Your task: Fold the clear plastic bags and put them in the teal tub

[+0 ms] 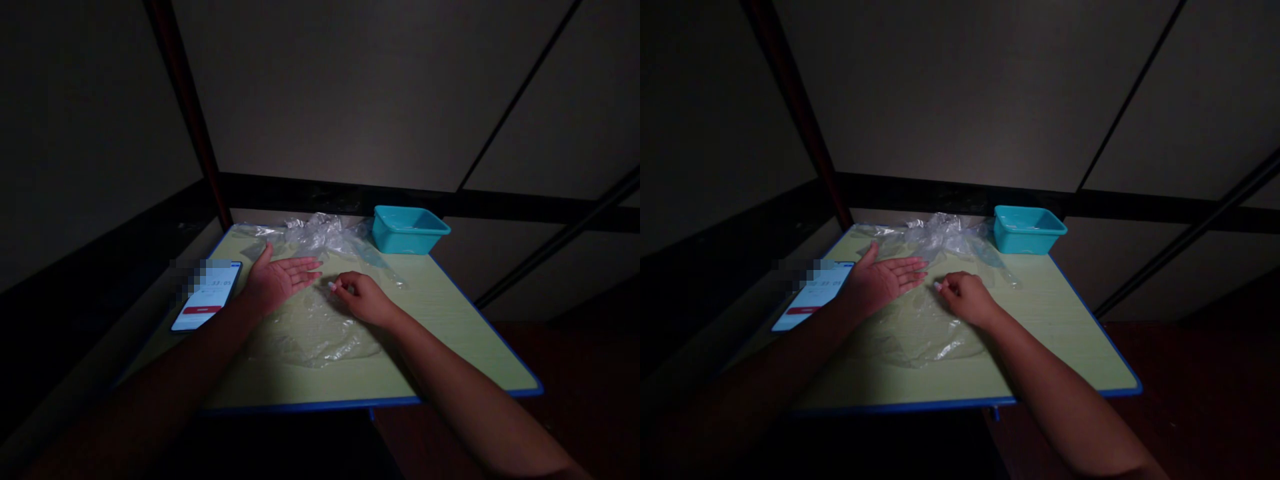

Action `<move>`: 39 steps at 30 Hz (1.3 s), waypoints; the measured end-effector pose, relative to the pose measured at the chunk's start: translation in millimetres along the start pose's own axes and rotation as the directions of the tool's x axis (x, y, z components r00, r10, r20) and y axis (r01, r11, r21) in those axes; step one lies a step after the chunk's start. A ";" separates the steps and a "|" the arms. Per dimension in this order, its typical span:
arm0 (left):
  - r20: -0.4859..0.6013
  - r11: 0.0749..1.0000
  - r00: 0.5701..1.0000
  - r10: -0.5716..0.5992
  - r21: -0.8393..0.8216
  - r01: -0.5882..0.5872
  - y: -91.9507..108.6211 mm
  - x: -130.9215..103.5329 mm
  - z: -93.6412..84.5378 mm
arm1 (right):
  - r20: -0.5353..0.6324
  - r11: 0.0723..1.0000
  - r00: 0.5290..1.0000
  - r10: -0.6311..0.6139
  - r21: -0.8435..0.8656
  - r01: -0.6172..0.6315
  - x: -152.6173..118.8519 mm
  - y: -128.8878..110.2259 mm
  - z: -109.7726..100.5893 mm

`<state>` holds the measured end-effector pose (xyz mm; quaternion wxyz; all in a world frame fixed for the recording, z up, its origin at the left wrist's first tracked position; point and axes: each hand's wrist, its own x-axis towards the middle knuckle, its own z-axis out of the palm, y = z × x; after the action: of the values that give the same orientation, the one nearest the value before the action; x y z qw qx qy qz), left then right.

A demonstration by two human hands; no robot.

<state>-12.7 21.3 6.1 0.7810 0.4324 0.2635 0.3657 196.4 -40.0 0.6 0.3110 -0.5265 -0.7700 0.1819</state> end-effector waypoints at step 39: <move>-0.089 0.976 0.995 0.054 -0.204 -0.071 -1.0 -4.3 14.2 | 0.048 1.000 0.999 0.003 0.007 -0.004 -0.6 -2.8 -2.0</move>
<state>-4.6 10.6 12.5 0.7982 0.3414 0.2426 0.4330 195.9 -41.8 3.6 0.2940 -0.5221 -0.7757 0.1979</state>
